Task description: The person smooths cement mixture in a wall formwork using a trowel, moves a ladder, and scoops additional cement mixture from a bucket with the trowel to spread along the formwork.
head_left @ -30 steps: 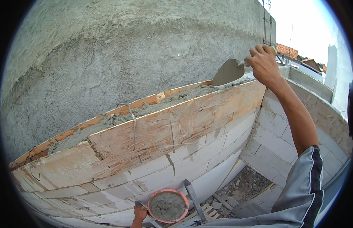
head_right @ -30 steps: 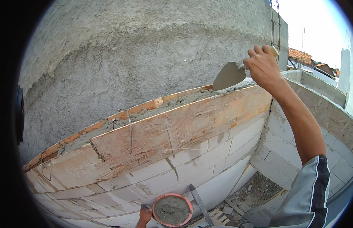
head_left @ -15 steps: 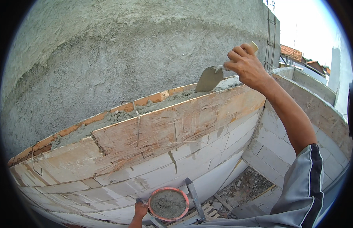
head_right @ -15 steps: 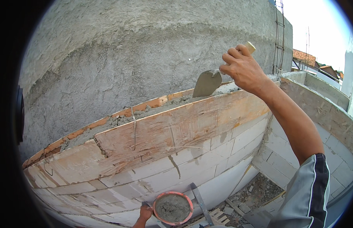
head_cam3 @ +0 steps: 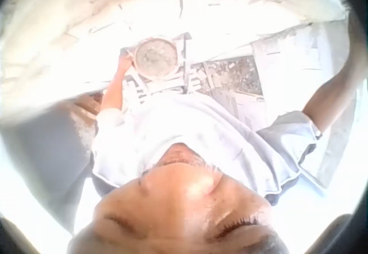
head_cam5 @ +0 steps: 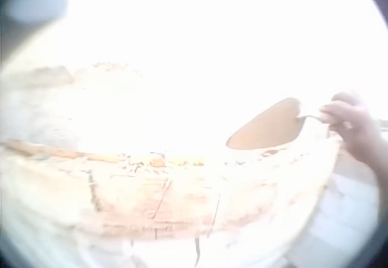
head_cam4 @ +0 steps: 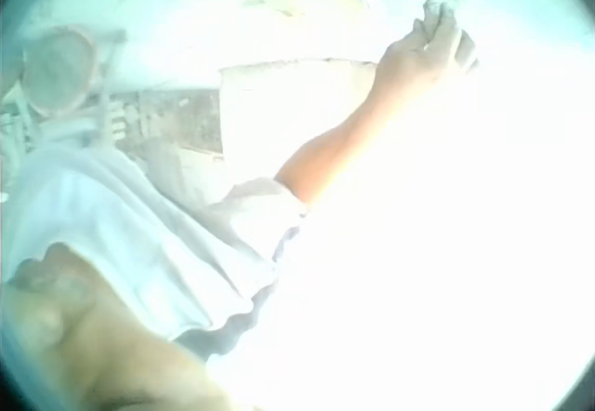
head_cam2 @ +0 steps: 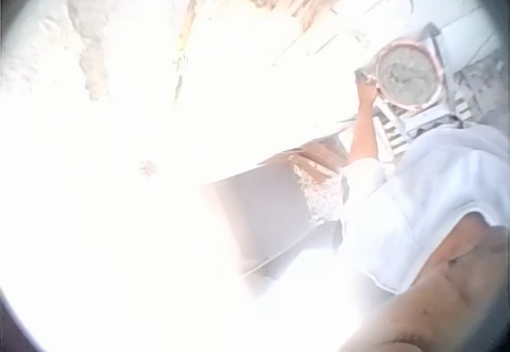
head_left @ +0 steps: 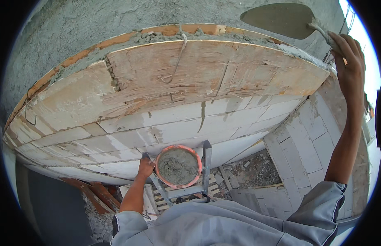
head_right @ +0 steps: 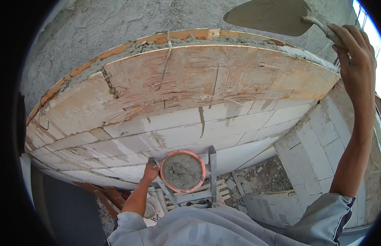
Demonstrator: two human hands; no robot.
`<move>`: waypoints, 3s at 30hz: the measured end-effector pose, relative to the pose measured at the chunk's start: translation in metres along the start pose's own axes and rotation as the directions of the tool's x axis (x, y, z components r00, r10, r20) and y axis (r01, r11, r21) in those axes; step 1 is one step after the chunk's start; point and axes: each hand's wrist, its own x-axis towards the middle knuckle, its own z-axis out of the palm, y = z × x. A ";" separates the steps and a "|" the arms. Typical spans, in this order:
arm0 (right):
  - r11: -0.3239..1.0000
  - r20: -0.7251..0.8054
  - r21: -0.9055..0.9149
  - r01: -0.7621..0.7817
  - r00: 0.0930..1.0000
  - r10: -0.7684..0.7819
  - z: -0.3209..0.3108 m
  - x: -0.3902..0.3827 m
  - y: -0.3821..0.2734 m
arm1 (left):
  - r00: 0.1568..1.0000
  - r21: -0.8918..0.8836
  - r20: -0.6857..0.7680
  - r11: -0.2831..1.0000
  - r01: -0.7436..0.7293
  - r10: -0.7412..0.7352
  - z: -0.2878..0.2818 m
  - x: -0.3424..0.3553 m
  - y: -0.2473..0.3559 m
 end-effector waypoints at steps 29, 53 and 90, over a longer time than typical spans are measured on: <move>0.472 0.928 0.323 -0.820 0.177 -0.328 0.126 -0.359 -0.399 | 0.998 0.010 0.070 1.000 -0.005 0.004 -0.030 0.002 0.048; 0.974 0.256 0.224 -0.029 0.966 -0.029 0.035 0.043 -0.060 | 0.985 0.055 0.170 0.998 -0.018 0.008 -0.023 0.006 0.033; 0.908 0.162 -0.410 0.087 0.987 -0.022 0.045 0.034 0.041 | 0.976 0.149 0.208 0.985 -0.091 0.059 0.002 0.019 -0.001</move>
